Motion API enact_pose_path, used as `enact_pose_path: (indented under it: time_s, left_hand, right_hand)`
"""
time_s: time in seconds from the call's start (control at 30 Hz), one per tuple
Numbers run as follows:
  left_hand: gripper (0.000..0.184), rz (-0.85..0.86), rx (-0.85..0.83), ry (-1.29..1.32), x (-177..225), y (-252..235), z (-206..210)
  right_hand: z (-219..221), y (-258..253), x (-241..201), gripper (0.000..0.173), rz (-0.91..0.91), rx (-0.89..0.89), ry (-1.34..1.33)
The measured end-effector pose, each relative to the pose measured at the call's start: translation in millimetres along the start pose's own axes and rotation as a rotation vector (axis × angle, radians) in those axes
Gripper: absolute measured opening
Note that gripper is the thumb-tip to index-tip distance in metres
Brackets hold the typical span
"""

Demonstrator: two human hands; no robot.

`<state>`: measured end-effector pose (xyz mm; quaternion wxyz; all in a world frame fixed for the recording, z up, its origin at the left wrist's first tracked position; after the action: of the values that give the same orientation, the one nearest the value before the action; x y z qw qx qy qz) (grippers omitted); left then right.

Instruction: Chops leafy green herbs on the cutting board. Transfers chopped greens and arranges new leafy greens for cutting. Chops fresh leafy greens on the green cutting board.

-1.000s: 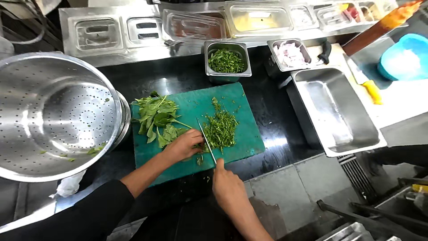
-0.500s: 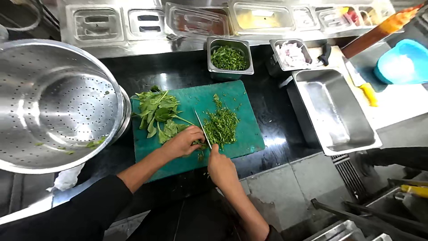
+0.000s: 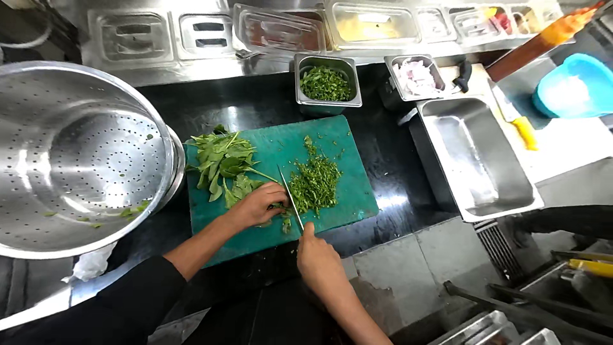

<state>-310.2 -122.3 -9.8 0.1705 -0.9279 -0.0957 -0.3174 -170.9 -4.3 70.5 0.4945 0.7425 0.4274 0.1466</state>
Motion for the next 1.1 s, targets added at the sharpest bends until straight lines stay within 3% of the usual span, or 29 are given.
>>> enact_pose_path:
  time_s: [0.1, 0.27, 0.4, 0.57, 0.73, 0.9, 1.1]
  left_hand:
    - [0.007, -0.028, 0.005, 0.026, 0.4, -0.4, -2.1]
    - [0.007, -0.050, 0.005, 0.002, -6.5, 3.8, -0.7]
    - [0.010, -0.050, 0.026, 0.053, -3.1, 4.9, 0.6]
    - [0.013, -0.001, -0.045, -0.017, -1.9, 11.3, -4.1]
    - [0.005, 0.054, 0.003, 0.012, -4.9, 12.6, -6.2]
    - [0.008, 0.051, -0.008, -0.045, -13.0, 14.9, -9.5]
    - [0.004, 0.040, -0.090, 0.027, -11.0, 14.2, -17.4]
  right_hand:
    - [2.9, -25.9, -5.3, 0.037, -0.018, 0.064, -0.019]
    - [-2.8, 5.7, -1.8, 0.036, -0.019, 0.003, -0.023]
    - [5.8, -25.8, -8.1, 0.036, -0.027, 0.062, -0.040]
    - [-1.9, 6.0, -7.1, 0.036, -0.023, 0.007, -0.007]
    - [7.6, -27.5, -19.8, 0.037, -0.007, 0.058, 0.002]
    - [5.2, 4.2, -14.3, 0.036, -0.027, 0.000, -0.023]
    - [10.9, -18.8, -21.2, 0.034, -0.032, 0.051, -0.038]
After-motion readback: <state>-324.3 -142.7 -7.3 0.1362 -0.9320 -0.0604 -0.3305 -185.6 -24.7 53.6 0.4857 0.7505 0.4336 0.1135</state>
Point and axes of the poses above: each hand's wrist, its own y-axis away from the middle knuckle, its own z-axis out of the palm, x = y × z, the point moved 3 cm from there along -y, towards the middle knuckle, and after that the axes turned 7 degrees about -x, right-handed, at the moved point
